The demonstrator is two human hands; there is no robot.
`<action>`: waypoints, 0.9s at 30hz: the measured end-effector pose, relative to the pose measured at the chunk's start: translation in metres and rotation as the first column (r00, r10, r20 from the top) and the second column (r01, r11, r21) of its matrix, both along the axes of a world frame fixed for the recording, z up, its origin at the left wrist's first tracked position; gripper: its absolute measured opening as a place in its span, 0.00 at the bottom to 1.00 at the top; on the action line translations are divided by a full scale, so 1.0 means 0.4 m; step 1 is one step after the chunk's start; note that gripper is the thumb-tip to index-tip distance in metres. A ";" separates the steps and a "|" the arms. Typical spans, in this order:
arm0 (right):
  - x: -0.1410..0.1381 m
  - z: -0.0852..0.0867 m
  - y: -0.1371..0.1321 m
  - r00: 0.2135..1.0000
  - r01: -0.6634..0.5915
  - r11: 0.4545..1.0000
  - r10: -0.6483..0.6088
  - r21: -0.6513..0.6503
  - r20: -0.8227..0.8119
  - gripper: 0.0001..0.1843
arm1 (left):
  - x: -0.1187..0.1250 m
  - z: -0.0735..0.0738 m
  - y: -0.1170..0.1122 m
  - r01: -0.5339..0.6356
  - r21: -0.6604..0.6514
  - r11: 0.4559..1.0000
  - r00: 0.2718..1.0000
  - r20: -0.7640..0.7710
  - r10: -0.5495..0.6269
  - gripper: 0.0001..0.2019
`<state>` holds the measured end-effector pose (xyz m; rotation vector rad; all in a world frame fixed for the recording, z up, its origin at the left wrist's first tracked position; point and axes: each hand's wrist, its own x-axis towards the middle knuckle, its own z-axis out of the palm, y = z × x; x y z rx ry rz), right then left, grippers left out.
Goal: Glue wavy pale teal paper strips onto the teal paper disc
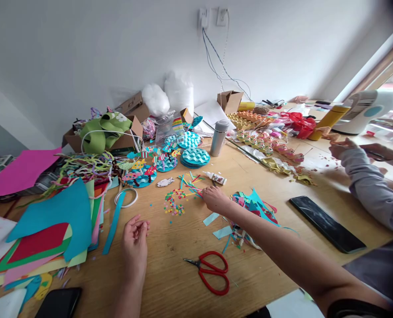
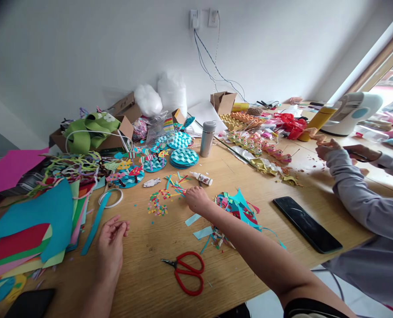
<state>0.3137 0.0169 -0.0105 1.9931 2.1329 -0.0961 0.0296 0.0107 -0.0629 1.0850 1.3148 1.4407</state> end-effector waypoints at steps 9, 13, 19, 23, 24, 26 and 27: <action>0.018 -0.004 -0.006 1.000 -0.009 1.000 0.009 -0.005 0.016 0.15 | 0.000 0.010 -0.004 0.009 0.013 1.000 1.000 -0.001 -0.009 0.22; 0.020 -0.002 -0.009 1.000 -0.011 1.000 0.011 -0.006 0.002 0.15 | 0.000 0.016 -0.006 0.010 0.027 1.000 1.000 -0.013 -0.009 0.22; 0.012 0.017 0.026 0.999 0.001 0.997 0.001 0.074 -0.034 0.12 | 0.001 0.024 -0.007 0.009 0.008 1.000 1.000 0.013 -0.009 0.24; -0.010 0.015 0.070 0.999 -0.008 0.990 0.015 0.144 -0.045 0.14 | 0.003 0.023 -0.010 0.037 -0.013 0.999 0.999 0.020 -0.037 0.25; -0.014 0.011 0.080 0.999 -0.006 0.989 0.013 0.147 -0.044 0.14 | 0.003 0.022 -0.011 0.043 -0.016 0.999 0.999 0.017 -0.042 0.25; -0.017 0.001 0.094 0.999 0.002 0.990 0.004 0.140 -0.041 0.14 | 0.001 0.020 -0.010 0.043 -0.017 0.999 0.999 0.011 -0.043 0.25; -0.016 -0.003 0.099 0.999 0.008 0.991 -0.002 0.134 -0.042 0.14 | 0.001 0.020 -0.010 0.041 -0.018 0.999 0.999 0.012 -0.041 0.25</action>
